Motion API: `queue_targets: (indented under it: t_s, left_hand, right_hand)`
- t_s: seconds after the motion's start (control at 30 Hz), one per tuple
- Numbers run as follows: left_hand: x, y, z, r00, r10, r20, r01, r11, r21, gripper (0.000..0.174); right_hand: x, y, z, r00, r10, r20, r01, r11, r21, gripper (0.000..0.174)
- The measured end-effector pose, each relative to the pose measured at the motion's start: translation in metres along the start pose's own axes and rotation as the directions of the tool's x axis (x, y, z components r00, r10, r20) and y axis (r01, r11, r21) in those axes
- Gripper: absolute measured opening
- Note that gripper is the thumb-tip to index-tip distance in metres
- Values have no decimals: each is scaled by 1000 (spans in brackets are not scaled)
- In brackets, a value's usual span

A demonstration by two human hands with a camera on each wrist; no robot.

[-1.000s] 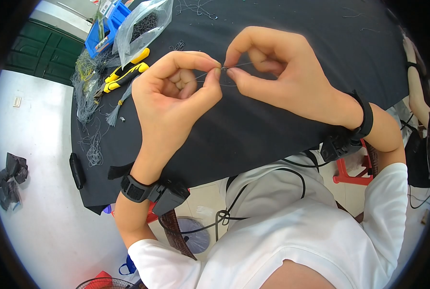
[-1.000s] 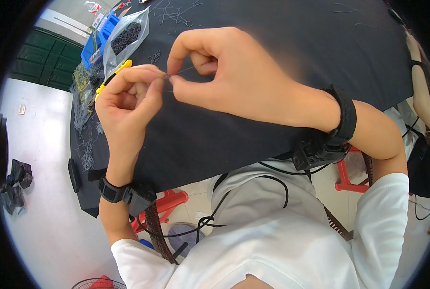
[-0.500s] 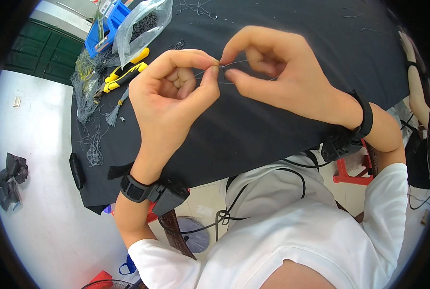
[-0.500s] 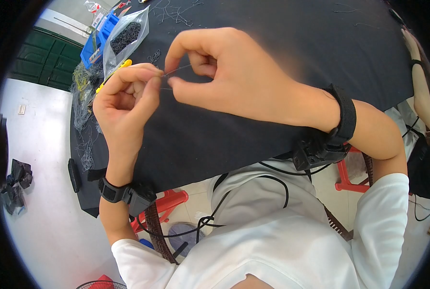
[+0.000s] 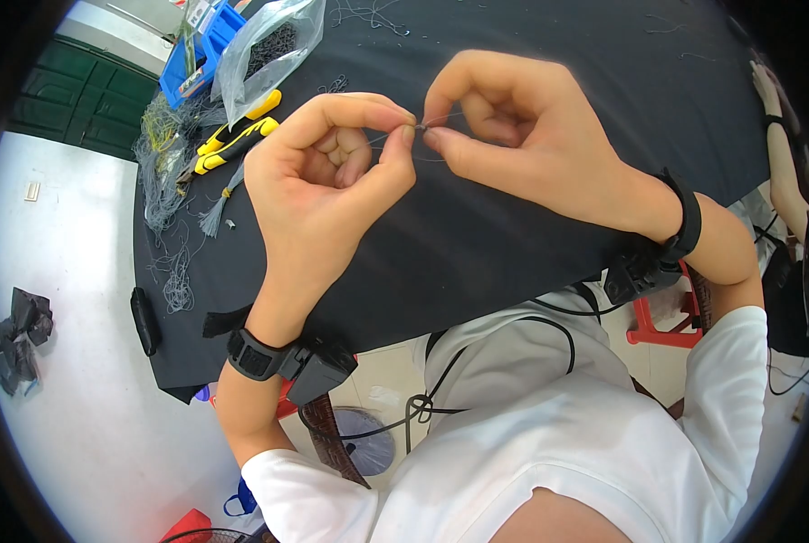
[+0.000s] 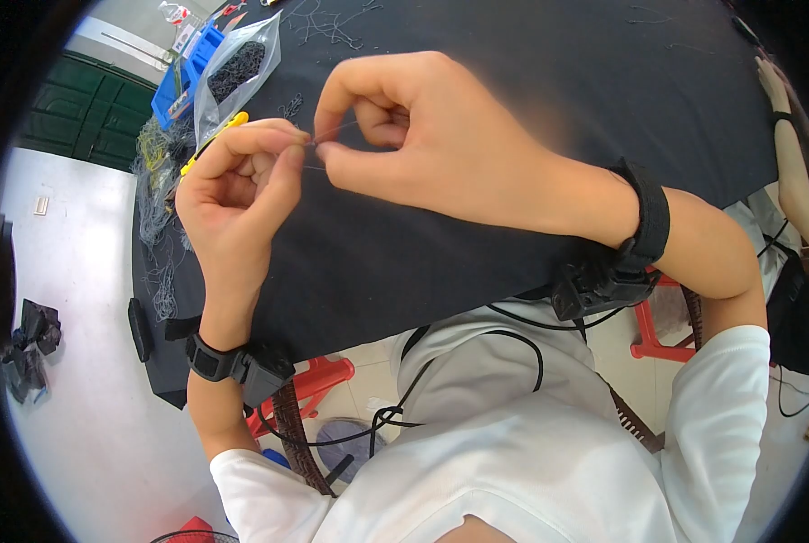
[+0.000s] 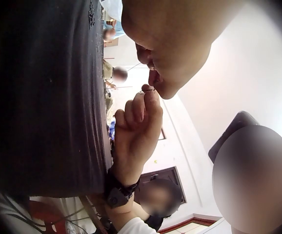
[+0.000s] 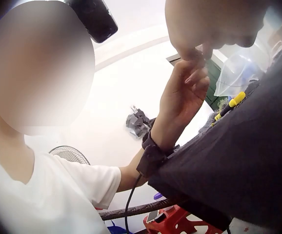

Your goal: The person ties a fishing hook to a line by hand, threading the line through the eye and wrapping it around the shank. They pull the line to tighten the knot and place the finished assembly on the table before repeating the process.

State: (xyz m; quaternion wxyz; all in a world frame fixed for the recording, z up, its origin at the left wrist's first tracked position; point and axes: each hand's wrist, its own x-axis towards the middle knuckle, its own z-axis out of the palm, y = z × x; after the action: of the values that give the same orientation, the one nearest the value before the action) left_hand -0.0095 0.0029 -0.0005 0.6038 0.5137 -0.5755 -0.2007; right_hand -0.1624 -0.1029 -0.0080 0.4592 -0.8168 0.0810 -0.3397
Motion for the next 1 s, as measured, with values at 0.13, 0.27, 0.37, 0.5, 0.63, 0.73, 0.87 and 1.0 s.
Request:
queue_targets:
  t_s: [0.13,0.27,0.37,0.5,0.63,0.73,0.87,1.0]
  left_hand:
    - [0,0,0,1000,-6,4,6,1000,10,16]
    - [0,0,0,1000,-12,-7,12,1000,10,15]
    - [0,1,0,1000,-15,-15,16,1000,15,14]
    - [0,1,1,999,-22,-27,23,1000,8,14]
    - [0,0,0,1000,-19,-20,20,1000,2,14]
    - [0,0,0,1000,-7,-20,7,1000,9,14]
    - [0,0,0,1000,-12,-14,12,1000,1,15]
    - [0,0,1,1000,-11,-22,11,1000,-3,14]
  right_hand:
    - [1,4,0,998,-63,-17,63,998,10,7]
    - [0,3,2,997,-47,-53,51,996,73,8]
    - [0,1,1,998,-48,-40,51,996,79,9]
    - [-1,2,1,999,-36,-14,37,996,77,10]
    - [-1,2,2,999,-38,-2,38,996,75,10]
    - [-1,0,2,1000,28,3,-28,996,83,10]
    - [-1,1,2,1000,16,7,-16,998,67,10]
    - [-1,3,2,1000,-7,5,6,998,68,9]
